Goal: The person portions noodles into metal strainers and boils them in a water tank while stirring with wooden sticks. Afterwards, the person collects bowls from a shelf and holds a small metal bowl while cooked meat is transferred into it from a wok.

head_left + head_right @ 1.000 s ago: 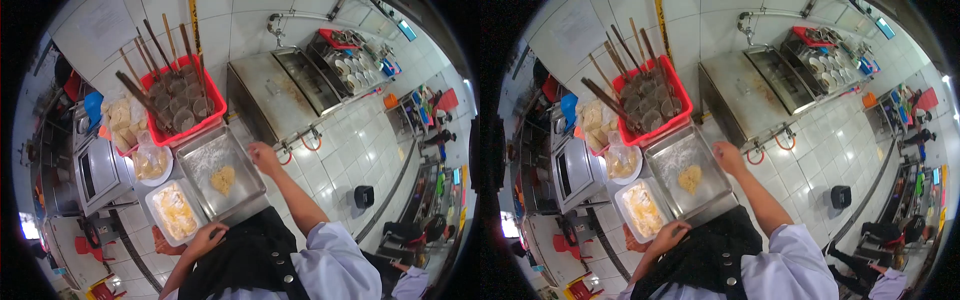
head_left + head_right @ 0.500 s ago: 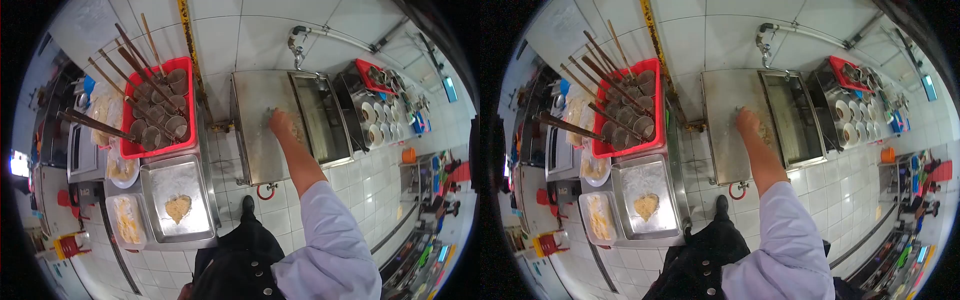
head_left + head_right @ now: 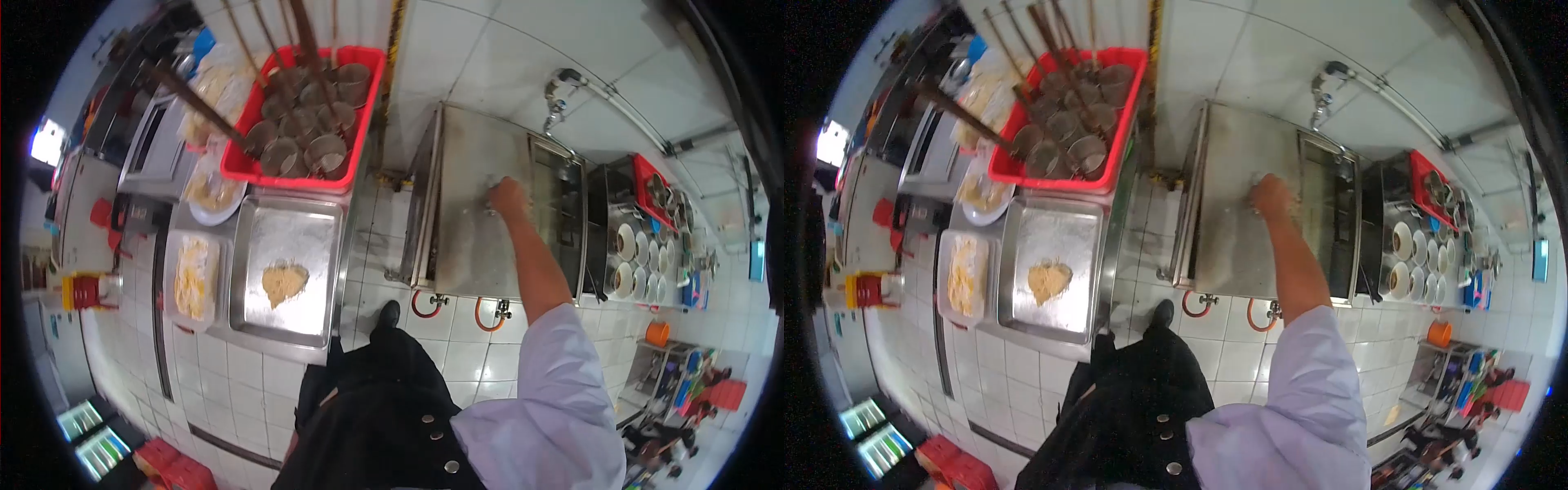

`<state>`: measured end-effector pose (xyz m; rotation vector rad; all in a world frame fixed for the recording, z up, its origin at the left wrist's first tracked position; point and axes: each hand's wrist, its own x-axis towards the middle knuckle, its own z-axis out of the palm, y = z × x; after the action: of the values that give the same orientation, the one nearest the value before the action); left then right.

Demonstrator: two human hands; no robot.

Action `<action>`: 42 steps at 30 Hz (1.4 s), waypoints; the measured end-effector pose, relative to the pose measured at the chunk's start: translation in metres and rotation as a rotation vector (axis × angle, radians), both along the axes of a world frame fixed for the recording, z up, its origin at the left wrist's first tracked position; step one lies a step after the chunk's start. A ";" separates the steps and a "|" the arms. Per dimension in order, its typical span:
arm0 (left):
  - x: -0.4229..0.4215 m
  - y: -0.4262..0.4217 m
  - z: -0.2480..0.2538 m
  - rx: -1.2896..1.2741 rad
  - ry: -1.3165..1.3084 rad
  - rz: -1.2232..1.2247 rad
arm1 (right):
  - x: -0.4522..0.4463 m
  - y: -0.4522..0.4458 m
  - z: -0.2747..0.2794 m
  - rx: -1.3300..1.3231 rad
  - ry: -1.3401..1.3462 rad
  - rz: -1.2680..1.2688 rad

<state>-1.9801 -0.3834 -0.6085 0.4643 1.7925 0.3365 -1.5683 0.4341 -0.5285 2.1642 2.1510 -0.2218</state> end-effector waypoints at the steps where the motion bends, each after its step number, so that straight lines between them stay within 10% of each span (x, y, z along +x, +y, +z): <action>1: 0.004 -0.003 0.001 0.008 -0.014 0.014 | 0.003 0.003 0.001 0.001 -0.011 0.004; 9: 0.016 -0.015 0.000 -0.061 0.007 0.050 | 0.040 0.019 0.013 0.094 -0.089 0.197; 14: 0.041 -0.038 -0.032 0.035 -0.345 0.657 | 0.066 0.037 -0.001 0.080 -0.068 0.156; 18: 0.041 -0.058 -0.049 0.240 -0.225 0.397 | 0.070 0.037 0.006 0.056 -0.103 0.125; 20: 0.040 -0.064 -0.061 0.152 -0.505 0.831 | 0.077 0.035 0.005 0.062 -0.069 0.135; 24: 0.029 -0.084 -0.082 0.171 -0.460 0.772 | 0.082 0.024 0.013 0.048 -0.192 0.215; 27: 0.024 -0.071 -0.050 0.297 -0.038 -0.007 | 0.082 0.012 0.019 0.032 -0.087 0.052; 42: 0.029 -0.035 -0.013 0.007 -0.068 0.164 | 0.157 -0.011 0.004 -0.007 -0.096 -0.070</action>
<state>-1.9509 -0.4188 -0.6213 0.3074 1.7677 0.4676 -1.4115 0.4229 -0.5243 2.2003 2.0236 -0.1275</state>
